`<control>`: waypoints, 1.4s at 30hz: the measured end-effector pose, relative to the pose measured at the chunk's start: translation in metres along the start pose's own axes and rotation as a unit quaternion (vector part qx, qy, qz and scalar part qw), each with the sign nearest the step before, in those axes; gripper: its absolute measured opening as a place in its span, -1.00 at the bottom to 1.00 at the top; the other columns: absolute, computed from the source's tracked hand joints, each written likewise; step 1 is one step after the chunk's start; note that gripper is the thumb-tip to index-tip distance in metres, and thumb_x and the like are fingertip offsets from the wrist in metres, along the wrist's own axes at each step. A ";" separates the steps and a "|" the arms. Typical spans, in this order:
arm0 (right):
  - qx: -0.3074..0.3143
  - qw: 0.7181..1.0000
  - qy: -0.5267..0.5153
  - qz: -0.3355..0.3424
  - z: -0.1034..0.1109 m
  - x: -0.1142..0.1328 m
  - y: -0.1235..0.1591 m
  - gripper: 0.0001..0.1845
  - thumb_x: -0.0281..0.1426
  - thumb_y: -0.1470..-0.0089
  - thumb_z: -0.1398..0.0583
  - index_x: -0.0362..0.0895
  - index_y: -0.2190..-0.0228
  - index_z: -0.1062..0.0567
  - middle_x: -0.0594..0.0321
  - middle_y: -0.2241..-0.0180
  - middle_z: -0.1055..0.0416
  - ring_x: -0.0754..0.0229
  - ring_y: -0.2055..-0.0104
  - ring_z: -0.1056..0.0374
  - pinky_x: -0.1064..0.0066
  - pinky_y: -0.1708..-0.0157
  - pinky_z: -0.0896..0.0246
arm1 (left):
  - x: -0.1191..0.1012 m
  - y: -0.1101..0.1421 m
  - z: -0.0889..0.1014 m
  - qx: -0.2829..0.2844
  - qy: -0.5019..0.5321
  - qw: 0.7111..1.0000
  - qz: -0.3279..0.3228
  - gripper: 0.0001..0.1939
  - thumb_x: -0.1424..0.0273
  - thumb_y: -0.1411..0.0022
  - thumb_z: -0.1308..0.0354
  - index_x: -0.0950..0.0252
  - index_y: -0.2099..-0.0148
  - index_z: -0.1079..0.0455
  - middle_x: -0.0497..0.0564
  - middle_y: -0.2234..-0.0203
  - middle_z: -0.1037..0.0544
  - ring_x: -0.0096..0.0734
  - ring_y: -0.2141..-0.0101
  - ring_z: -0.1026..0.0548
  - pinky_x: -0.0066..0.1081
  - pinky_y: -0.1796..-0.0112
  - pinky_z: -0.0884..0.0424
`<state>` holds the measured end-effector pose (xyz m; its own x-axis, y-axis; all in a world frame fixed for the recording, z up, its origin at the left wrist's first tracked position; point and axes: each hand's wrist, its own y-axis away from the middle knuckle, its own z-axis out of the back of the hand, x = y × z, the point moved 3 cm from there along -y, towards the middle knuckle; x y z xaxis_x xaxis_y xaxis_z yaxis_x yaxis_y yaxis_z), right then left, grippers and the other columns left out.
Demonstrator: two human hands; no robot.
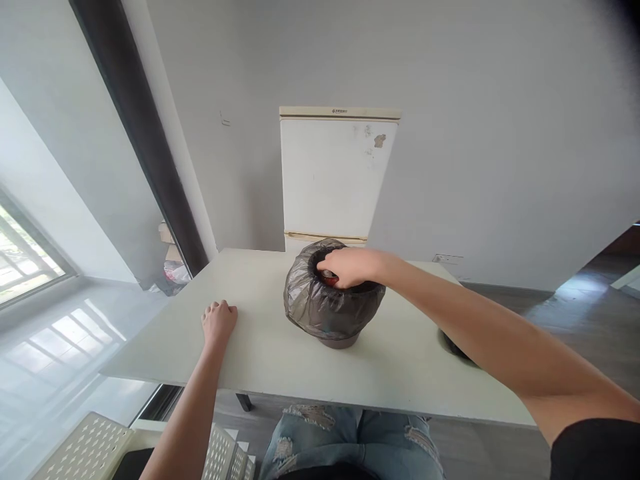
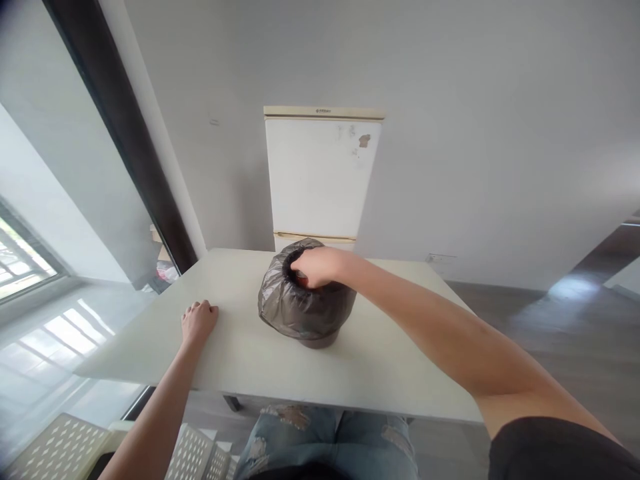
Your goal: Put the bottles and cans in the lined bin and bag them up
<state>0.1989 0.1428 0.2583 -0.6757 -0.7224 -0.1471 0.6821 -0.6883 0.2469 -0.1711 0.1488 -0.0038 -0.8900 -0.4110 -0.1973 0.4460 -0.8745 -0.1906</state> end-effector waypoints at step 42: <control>-0.540 0.150 -0.828 0.025 -0.183 -0.060 0.087 -0.80 -0.36 -0.06 -0.34 -0.04 0.21 -0.64 0.27 0.06 -0.62 0.13 -0.05 -0.48 0.29 -0.13 -0.40 | -0.127 0.076 0.061 0.321 0.600 0.732 0.020 -0.12 -0.38 -0.24 0.06 0.33 -0.03 -0.51 0.32 -0.02 -0.62 0.01 0.02 -0.60 -0.17 0.10 -0.50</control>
<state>0.3503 0.1145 0.1132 0.8047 -0.3372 0.4887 -0.2588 -0.9400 -0.2224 -0.0300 0.1187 0.0659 0.0178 -0.2543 -0.9670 -0.0100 -0.9671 0.2541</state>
